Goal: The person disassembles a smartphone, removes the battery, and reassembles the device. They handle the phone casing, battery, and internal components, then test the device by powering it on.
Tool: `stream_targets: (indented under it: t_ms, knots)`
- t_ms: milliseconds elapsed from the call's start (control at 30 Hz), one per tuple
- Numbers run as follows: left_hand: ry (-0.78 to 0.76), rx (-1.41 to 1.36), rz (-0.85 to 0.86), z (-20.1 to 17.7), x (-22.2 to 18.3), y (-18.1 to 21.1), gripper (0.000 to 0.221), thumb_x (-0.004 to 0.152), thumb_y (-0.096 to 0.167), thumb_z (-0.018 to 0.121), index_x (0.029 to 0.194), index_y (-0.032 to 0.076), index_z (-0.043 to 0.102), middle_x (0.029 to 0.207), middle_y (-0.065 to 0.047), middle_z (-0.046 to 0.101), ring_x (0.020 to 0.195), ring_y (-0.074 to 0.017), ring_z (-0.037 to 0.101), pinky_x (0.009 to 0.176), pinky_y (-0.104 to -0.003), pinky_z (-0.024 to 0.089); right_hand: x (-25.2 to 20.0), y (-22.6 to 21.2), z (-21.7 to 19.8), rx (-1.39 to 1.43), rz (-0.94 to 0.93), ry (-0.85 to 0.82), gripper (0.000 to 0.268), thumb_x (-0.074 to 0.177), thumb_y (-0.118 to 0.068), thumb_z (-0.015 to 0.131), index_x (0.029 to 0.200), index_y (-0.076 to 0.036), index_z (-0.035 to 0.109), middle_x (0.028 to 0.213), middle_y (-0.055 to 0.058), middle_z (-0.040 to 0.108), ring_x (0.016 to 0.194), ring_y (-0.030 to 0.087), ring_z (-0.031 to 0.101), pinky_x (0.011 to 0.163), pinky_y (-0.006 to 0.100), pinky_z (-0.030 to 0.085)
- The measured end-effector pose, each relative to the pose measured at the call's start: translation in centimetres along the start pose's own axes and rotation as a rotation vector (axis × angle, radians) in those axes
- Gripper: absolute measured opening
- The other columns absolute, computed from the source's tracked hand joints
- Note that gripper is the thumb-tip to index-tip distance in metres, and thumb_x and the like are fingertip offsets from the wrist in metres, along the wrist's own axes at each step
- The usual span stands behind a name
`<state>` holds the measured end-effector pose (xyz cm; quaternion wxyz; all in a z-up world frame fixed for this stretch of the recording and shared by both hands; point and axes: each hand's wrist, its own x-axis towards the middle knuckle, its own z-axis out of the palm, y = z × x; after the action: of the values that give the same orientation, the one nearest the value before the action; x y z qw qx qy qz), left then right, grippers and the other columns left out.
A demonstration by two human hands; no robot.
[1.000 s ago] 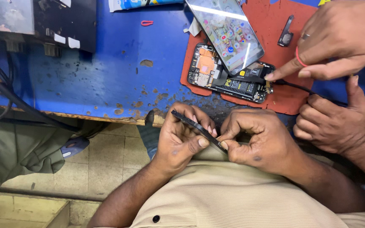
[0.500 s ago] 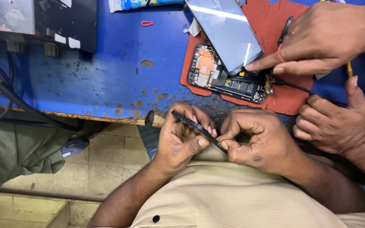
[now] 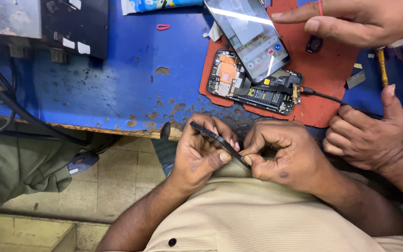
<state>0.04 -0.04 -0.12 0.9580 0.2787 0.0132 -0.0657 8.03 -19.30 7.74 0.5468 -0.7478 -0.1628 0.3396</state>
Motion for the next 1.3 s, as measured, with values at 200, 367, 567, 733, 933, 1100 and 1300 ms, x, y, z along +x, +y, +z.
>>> stream_targets:
  t_ms: [200, 367, 567, 733, 933, 1100, 1300]
  knots:
    - [0.012, -0.012, -0.011, 0.0, -0.1, 0.0, 0.04, 0.097, 0.003, 0.077, 0.117, 0.01, 0.043, 0.111, -0.011, 0.056, 0.108, -0.0201, 0.061, 0.101, -0.037, 0.052, -0.2, 0.2, 0.0, 0.044, 0.027, -0.011, 0.01, 0.078, 0.005, 0.077, 0.081, 0.001, 0.068, 0.086, 0.005, 0.07, 0.075, 0.006, 0.061, 0.064, 0.022, 0.051]
    - [0.02, -0.032, -0.022, 0.2, -0.1, 0.2, 0.04, 0.097, 0.003, 0.077, 0.119, 0.01, 0.044, 0.112, -0.011, 0.056, 0.109, -0.0211, 0.061, 0.101, -0.037, 0.051, -0.3, 0.1, -0.1, 0.081, 0.017, -0.016, 0.008, 0.081, 0.002, 0.077, 0.086, 0.002, 0.071, 0.089, 0.007, 0.072, 0.077, 0.008, 0.063, 0.066, 0.023, 0.052]
    - [0.085, -0.109, 0.072, 0.8, 0.3, 1.5, 0.044, 0.096, -0.001, 0.078, 0.123, 0.009, 0.045, 0.111, -0.012, 0.058, 0.105, -0.0233, 0.061, 0.101, -0.04, 0.051, -0.1, -1.0, -0.6, -0.054, -0.181, -0.021, 0.03, 0.086, -0.01, 0.079, 0.114, 0.001, 0.075, 0.094, 0.009, 0.077, 0.084, 0.013, 0.073, 0.077, 0.025, 0.058]
    - [0.253, -0.074, 0.18, 1.6, 1.2, 2.8, 0.04, 0.104, -0.004, 0.068, 0.135, 0.003, 0.045, 0.125, -0.013, 0.059, 0.117, -0.0227, 0.059, 0.113, -0.041, 0.047, -0.4, -0.4, 0.3, -0.296, -0.126, 0.087, 0.037, 0.082, -0.01, 0.08, 0.116, 0.003, 0.072, 0.104, 0.012, 0.079, 0.089, 0.012, 0.074, 0.077, 0.026, 0.058]
    - [0.199, -0.191, 0.135, 2.1, 1.8, 4.7, 0.05, 0.111, 0.022, 0.046, 0.158, 0.008, 0.034, 0.155, -0.01, 0.049, 0.146, -0.0222, 0.049, 0.128, -0.044, 0.037, -0.6, 1.6, 0.4, 0.125, 0.155, 0.138, 0.04, 0.093, -0.006, 0.07, 0.131, 0.006, 0.064, 0.105, 0.011, 0.076, 0.09, 0.013, 0.072, 0.08, 0.028, 0.061]
    - [0.186, -0.215, 0.128, 1.6, 1.6, 4.5, 0.058, 0.117, 0.039, 0.036, 0.163, 0.005, 0.032, 0.157, -0.012, 0.05, 0.145, -0.0247, 0.05, 0.126, -0.044, 0.039, -0.4, 2.8, 0.0, 0.37, 0.157, 0.067, 0.039, 0.096, -0.008, 0.067, 0.132, 0.008, 0.062, 0.113, 0.013, 0.074, 0.099, 0.016, 0.072, 0.086, 0.034, 0.063]
    - [0.111, -0.156, 0.067, 1.9, 1.8, 2.7, 0.071, 0.114, 0.057, 0.032, 0.162, 0.003, 0.034, 0.148, -0.018, 0.053, 0.135, -0.0295, 0.056, 0.12, -0.049, 0.047, 0.1, 2.8, 0.3, 0.544, 0.159, 0.018, 0.043, 0.097, -0.009, 0.067, 0.136, 0.006, 0.061, 0.117, 0.01, 0.07, 0.103, 0.016, 0.068, 0.084, 0.034, 0.062]
